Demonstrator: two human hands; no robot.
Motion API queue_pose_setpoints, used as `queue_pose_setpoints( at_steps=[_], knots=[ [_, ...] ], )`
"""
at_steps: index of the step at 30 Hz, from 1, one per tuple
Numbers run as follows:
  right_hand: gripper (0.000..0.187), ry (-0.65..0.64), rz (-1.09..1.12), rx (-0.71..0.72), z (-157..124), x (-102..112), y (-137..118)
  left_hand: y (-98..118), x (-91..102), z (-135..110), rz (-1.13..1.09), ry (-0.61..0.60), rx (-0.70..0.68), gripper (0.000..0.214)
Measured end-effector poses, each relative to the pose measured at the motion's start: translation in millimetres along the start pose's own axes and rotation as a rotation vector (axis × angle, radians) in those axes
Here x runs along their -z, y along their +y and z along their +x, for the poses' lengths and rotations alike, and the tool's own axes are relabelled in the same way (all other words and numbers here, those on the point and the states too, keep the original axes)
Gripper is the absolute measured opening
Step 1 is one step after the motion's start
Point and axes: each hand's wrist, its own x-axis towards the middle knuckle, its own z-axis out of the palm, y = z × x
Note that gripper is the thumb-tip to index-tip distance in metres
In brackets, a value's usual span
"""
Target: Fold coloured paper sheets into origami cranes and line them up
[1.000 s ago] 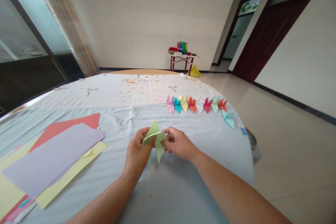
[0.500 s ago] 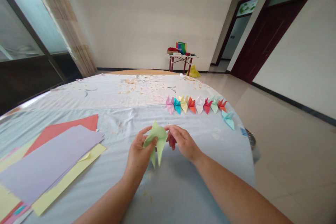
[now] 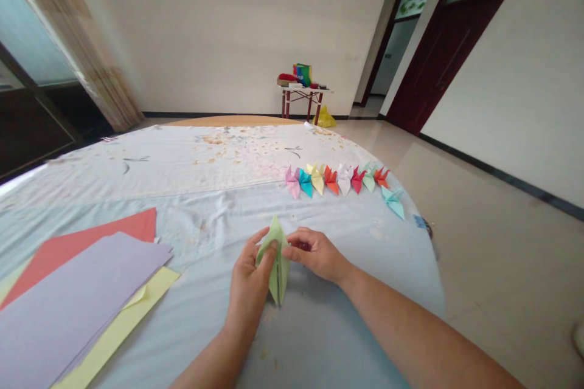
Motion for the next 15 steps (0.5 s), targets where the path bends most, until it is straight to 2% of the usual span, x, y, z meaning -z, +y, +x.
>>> queue_pose_setpoints(
  at_steps=[8,15],
  knots=[
    [0.034,0.027,0.053,-0.048,3.9,-2.0,7.4,-3.7,2.5,4.6,-0.089,-0.068,0.056,0.051],
    [0.028,-0.032,0.029,0.02,6.9,-6.0,9.9,-4.2,8.4,2.8,-0.149,-0.12,0.167,0.051]
  ],
)
